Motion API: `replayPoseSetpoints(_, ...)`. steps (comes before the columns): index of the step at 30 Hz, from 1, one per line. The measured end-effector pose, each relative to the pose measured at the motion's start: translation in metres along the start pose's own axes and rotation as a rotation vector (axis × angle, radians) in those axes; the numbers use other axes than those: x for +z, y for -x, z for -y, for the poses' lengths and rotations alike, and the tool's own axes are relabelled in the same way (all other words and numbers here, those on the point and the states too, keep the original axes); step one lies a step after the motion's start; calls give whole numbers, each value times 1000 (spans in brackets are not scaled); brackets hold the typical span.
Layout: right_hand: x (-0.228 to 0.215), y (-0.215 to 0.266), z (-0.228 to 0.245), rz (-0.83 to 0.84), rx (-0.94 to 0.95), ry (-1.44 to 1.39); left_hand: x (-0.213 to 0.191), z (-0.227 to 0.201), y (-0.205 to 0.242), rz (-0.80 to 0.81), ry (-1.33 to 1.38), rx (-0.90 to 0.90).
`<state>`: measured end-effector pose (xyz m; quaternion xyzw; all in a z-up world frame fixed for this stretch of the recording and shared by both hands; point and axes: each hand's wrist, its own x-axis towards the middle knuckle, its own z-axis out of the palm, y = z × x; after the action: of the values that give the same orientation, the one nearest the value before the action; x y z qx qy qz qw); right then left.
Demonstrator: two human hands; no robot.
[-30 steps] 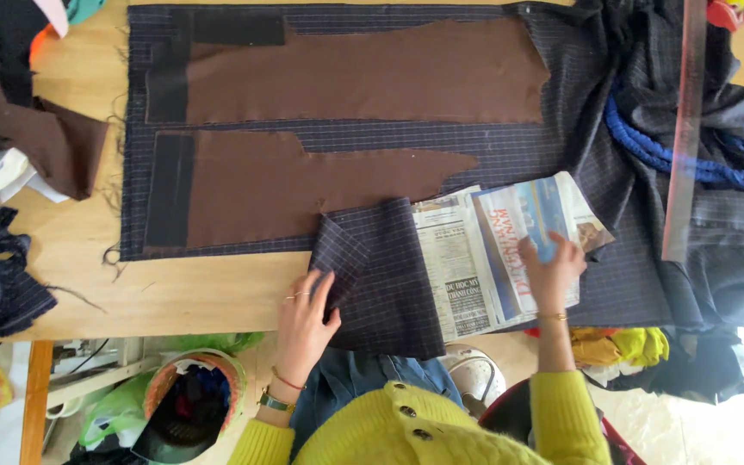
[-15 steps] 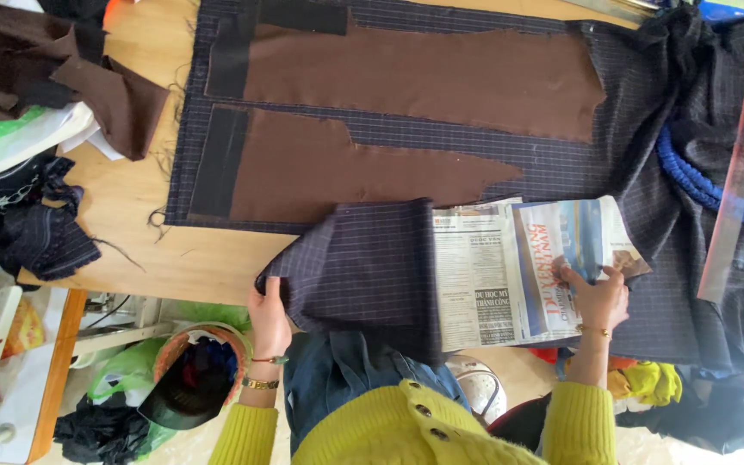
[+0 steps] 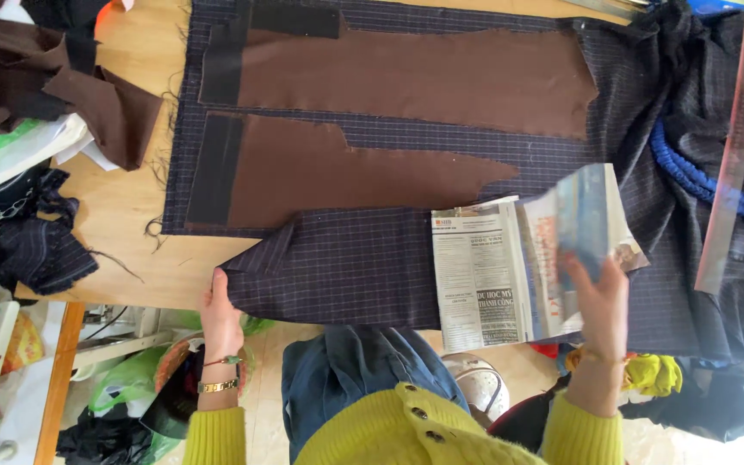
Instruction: The person places a newspaper on a table, lays a piece of dark patterned fabric over it, and smooths it out. They then use a pair of scissors to cut the fabric along the edge of a brown paper pattern placed on top.
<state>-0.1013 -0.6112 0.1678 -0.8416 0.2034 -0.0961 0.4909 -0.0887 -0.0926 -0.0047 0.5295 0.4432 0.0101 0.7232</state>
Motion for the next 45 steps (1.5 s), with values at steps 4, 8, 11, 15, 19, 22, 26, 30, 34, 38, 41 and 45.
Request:
replayPoseSetpoints(4,62,23,-5,99,-92,51,-24,27,-44,8,-214,153)
replayPoseSetpoints(8,150,58,19,337,-396,154,-2,-32,6,62,-555,431)
replayPoseSetpoints(11,194,80,53,499,-509,183,-9,-10,-25,-33,-764,525)
replayPoseSetpoints(15,225,110,61,651,-586,92,-8,-4,-33,-154,-786,635)
replayPoseSetpoints(19,211,106,62,963,-451,-97,-4,-4,-37,-193,-858,689)
replayPoseSetpoints(22,195,105,64,1088,-332,-323,1,-12,-23,-77,-877,670)
replayPoseSetpoints(26,170,90,54,962,-374,-279,2,-4,-4,-94,-883,830)
replayPoseSetpoints(30,142,67,22,609,-365,-150,15,0,37,-302,-1032,984)
replayPoseSetpoints(34,135,58,0,420,-445,54,20,32,37,-391,-1168,914)
replayPoseSetpoints(38,141,61,-12,436,-459,165,23,40,25,-342,-1147,907)
replayPoseSetpoints(41,149,64,-25,457,-468,189,20,33,11,-335,-1136,893)
replayPoseSetpoints(45,155,68,-35,459,-471,340,8,1,-11,-337,-1083,905)
